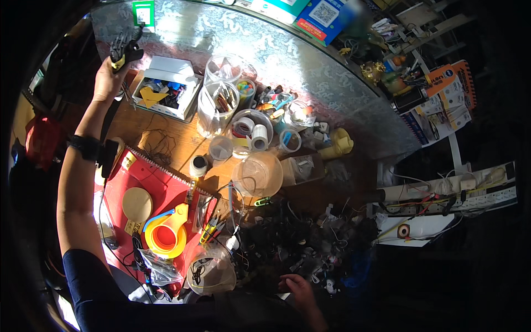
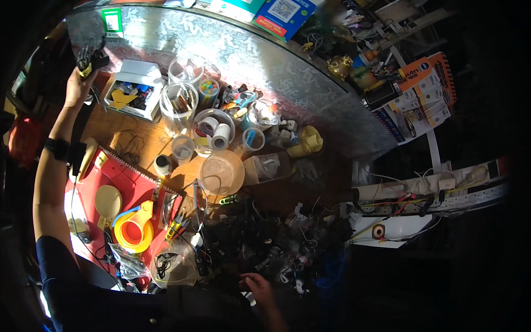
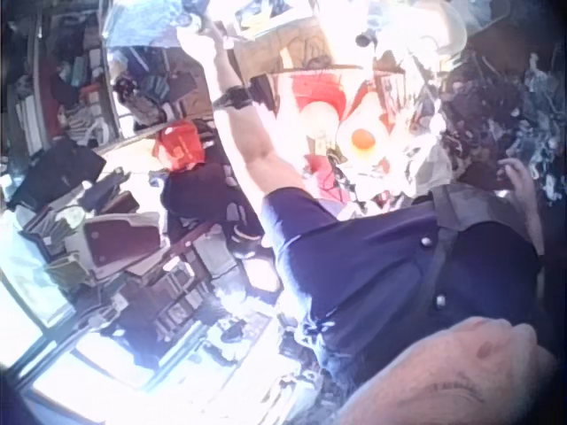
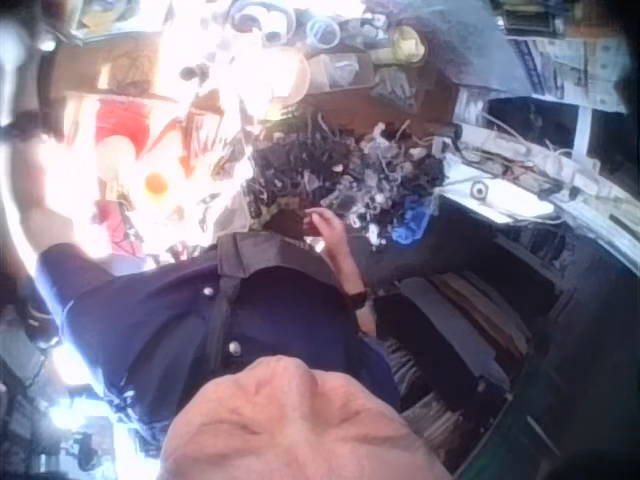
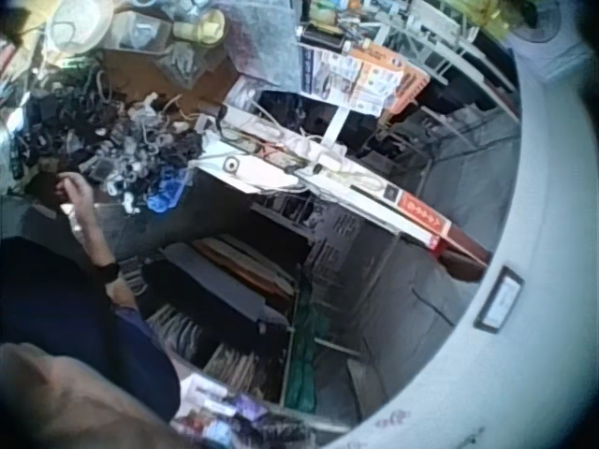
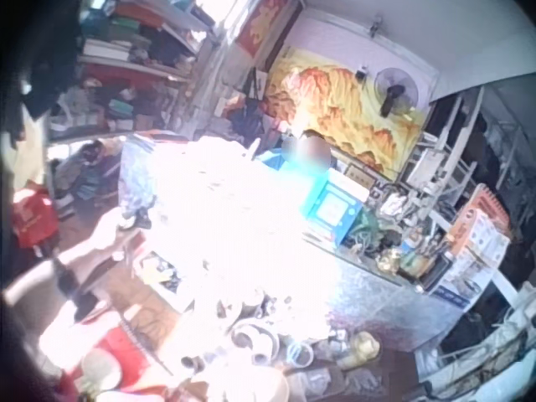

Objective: The person sorts through a cluttered pile of electronic components and cables on a workbench. They pick up and examine various items including a small black box, a camera, and tangled wires, then place them back on the table.

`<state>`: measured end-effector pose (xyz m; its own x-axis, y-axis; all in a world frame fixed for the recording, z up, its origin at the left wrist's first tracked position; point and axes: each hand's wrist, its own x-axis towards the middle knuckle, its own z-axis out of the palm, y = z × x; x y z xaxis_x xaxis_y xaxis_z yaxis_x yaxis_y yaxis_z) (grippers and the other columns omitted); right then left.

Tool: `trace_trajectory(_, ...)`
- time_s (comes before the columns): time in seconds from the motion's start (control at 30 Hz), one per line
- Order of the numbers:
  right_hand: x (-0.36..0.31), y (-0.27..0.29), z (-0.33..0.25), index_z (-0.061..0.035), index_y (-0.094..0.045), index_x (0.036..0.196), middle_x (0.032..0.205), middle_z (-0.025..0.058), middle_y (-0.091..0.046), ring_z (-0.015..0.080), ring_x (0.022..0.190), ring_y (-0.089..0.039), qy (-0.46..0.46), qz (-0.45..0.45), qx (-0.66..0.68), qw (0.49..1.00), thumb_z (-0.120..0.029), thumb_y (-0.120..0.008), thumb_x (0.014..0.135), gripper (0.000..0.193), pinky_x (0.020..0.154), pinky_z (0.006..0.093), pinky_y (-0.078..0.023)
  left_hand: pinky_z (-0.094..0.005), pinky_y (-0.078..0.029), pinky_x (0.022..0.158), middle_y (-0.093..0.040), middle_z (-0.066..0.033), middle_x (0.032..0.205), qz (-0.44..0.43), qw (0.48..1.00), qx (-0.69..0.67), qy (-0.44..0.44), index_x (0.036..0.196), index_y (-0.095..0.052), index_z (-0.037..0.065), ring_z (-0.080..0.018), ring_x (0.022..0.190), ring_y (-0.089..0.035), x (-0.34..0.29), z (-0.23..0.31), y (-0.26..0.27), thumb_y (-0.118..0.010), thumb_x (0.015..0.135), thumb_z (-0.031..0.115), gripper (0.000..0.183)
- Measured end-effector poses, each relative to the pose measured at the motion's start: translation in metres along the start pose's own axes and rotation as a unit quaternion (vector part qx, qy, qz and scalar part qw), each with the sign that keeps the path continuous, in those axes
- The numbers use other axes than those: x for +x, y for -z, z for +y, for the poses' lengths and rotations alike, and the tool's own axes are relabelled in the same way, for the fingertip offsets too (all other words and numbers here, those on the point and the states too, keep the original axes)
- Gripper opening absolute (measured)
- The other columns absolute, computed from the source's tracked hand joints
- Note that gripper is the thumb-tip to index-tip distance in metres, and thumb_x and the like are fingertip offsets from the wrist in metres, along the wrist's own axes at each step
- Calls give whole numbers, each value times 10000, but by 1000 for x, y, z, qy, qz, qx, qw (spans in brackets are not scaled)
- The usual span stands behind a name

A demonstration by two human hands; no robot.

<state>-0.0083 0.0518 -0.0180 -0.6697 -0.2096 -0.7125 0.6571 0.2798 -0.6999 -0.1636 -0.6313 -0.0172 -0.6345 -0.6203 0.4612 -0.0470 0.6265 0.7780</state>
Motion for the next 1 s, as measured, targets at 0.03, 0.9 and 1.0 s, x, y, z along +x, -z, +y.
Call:
trace_trajectory(0.03, -2, 3, 4, 3, -566, 1067, 877, 77, -619, 143, 791, -602, 9, -9, 5, 1000, -138, -484, 914, 224, 728, 285, -496, -256, -453, 700, -641, -7, 845, 34, 998, -43, 22, 920, -607, 26, -95, 749, -571, 2, 10, 13, -615, 829, 121, 132)
trace_trajectory(0.9, -35, 26, 54, -2, -562, 1077, 867, 92, -618, 171, 780, -605, 78, -39, -29, 996, -148, -481, 924, 227, 717, 286, -499, -329, -535, 604, -627, -61, 702, 119, 786, -245, 554, 831, -591, 47, -194, 598, -620, -228, -53, 136, -593, 825, 166, 119)
trace_trajectory(1.0, -39, 18, 44, -6, -562, 1084, 872, 90, -625, 161, 781, -605, 84, -41, -55, 994, -148, -480, 925, 229, 719, 278, -492, -342, -394, 764, -618, -60, 826, 132, 795, -243, 541, 857, -596, 65, -193, 748, -569, -234, -81, 127, -637, 785, 182, 144)
